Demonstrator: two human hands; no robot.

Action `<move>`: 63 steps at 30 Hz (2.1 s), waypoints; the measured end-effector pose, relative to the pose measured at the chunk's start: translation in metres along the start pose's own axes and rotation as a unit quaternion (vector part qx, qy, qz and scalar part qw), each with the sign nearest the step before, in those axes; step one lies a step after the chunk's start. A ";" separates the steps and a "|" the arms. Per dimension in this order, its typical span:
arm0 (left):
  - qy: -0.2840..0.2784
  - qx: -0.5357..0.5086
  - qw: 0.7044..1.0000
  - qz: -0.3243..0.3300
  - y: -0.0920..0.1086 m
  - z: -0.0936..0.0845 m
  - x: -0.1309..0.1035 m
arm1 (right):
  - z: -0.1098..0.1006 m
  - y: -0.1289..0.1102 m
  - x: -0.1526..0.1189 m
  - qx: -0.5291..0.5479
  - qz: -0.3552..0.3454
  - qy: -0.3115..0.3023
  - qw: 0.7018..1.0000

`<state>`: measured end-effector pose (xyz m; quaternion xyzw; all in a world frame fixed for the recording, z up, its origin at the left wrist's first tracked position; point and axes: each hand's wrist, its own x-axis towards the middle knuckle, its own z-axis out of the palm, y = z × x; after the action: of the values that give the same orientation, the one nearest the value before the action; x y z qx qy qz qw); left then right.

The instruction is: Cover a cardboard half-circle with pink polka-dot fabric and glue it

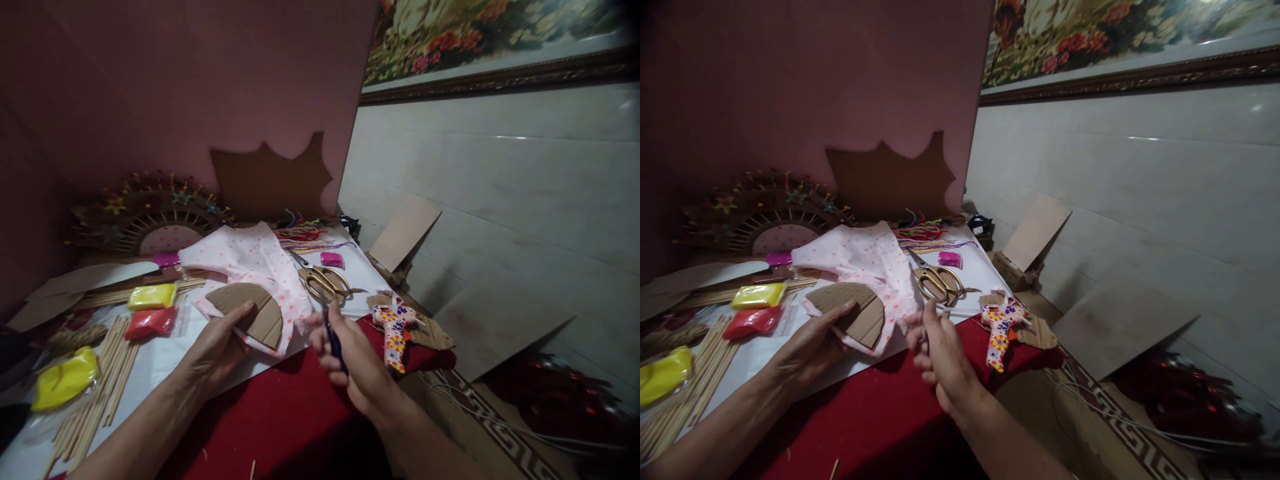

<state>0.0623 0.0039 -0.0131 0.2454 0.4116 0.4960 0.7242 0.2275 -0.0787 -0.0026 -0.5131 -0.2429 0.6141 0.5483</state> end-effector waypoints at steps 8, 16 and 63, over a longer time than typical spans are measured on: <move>0.005 0.010 1.000 0.003 0.002 0.000 -0.001 | -0.001 0.010 -0.022 0.005 0.180 -0.097 0.979; -0.008 0.005 1.000 -0.006 0.000 0.001 -0.003 | 0.002 0.011 -0.005 0.015 0.179 -0.110 0.978; -0.024 0.025 0.999 -0.016 0.000 -0.001 -0.003 | 0.009 0.010 0.012 0.025 0.150 -0.115 0.982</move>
<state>0.0611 0.0009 -0.0128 0.2690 0.4104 0.4678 0.7352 0.2165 -0.0683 -0.0119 -0.4559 -0.2088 0.7500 0.4314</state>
